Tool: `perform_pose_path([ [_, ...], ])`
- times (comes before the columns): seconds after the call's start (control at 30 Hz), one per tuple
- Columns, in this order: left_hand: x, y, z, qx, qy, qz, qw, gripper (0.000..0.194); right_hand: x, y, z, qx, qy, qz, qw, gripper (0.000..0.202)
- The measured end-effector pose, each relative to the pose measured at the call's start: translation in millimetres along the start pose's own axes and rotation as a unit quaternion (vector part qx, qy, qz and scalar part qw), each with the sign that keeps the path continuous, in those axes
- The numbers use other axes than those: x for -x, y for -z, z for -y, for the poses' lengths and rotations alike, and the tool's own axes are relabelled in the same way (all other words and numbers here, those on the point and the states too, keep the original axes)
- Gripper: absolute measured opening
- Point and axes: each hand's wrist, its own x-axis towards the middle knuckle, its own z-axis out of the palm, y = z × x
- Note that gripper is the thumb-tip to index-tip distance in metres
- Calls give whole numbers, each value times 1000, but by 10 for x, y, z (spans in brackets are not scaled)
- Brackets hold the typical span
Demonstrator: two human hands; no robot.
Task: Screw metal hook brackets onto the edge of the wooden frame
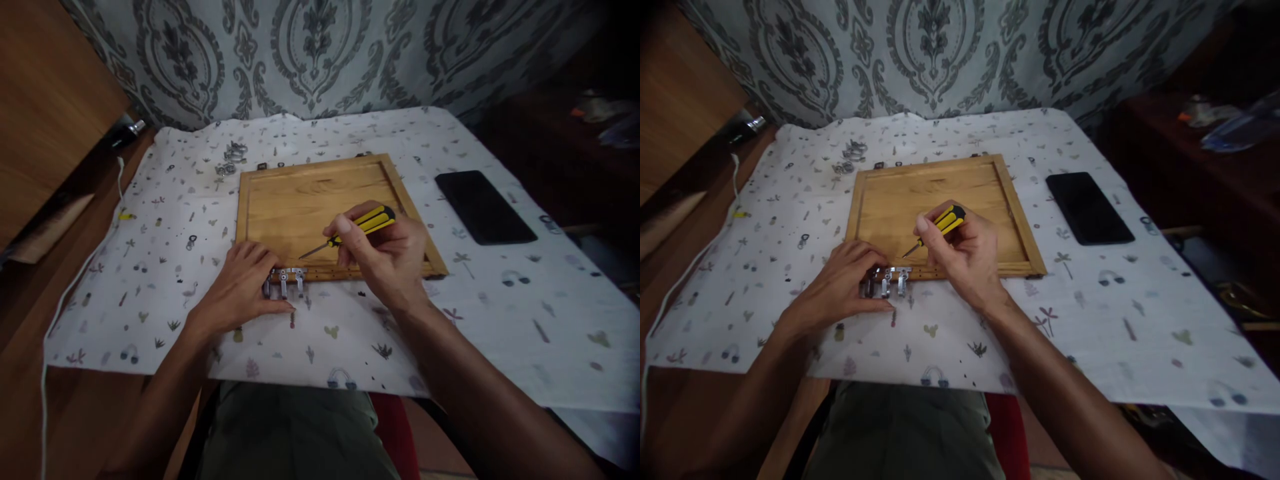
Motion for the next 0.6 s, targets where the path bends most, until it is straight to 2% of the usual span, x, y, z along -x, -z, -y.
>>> perform_pose_path([
  [0.33,7,-35,-22,-8,-10,-16,1000,58,48,-52,28,-16,-19,25,999,39],
  [0.6,-47,-111,-95,-12,-27,-73,997,61,41,-13,15,4,-22,5,1000,34],
])
